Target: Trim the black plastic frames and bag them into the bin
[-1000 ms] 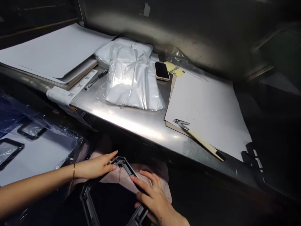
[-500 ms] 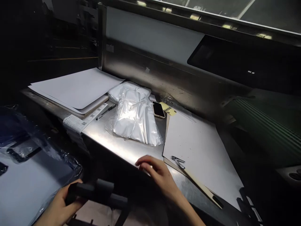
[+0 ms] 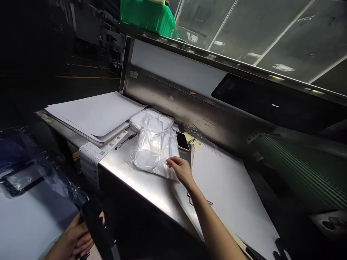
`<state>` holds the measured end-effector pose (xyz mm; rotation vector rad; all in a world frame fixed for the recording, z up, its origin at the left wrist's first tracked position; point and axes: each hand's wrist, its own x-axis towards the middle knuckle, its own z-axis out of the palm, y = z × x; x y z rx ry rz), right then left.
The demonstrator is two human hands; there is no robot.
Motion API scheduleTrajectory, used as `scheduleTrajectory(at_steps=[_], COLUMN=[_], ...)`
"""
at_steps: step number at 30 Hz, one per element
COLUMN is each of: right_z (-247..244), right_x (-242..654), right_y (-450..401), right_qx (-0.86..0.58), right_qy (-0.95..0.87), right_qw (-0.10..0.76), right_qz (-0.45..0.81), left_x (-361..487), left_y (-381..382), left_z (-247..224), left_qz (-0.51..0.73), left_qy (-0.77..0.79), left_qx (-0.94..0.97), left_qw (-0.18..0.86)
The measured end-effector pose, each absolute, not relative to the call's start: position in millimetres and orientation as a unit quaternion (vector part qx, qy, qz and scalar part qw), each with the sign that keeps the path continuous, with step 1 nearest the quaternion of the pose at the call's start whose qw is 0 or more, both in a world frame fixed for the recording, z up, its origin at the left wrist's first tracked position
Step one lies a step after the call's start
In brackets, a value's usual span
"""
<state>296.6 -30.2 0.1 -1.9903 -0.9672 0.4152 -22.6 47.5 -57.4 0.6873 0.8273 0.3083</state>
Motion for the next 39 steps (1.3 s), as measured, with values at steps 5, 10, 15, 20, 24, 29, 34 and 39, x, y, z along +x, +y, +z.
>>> scheduleTrajectory(at_steps=[5,10,15,20,24,29,34,39], right_z=[-3,-13,-23,-15,-14,-20,-16,-11], right_x=[245,184,168,186,204,231,255,258], right_y=[-56,-73,-82,-89,-91,-107,-127,-112], right_qx=[-0.758,-0.726,-0.723,-0.700,-0.658,-0.623,-0.611,-0.658], right_qy=[-0.301,-0.273,-0.274,-0.298,-0.299,-0.231,-0.145,-0.134], right_qw=[0.534,0.560,0.557,0.560,0.588,0.669,0.728,0.690], right_qz=[0.221,0.292,0.303,0.327,0.363,0.332,0.276,0.272], left_x=[5,46,76,95,103,102,97,95], left_y=[35,15,10,12,10,19,35,41], left_z=[-42,-30,-23,-19,-14,-11,-16,-16], left_qz=[0.116,0.115,0.076,0.030,0.034,0.058,0.083,0.055], left_qy=[0.347,0.269,0.236,0.260,0.265,0.278,0.286,0.268], left_qx=[0.346,0.381,0.414,0.405,0.401,0.396,0.388,0.409], left_qw=[0.864,0.877,0.876,0.876,0.876,0.873,0.872,0.870])
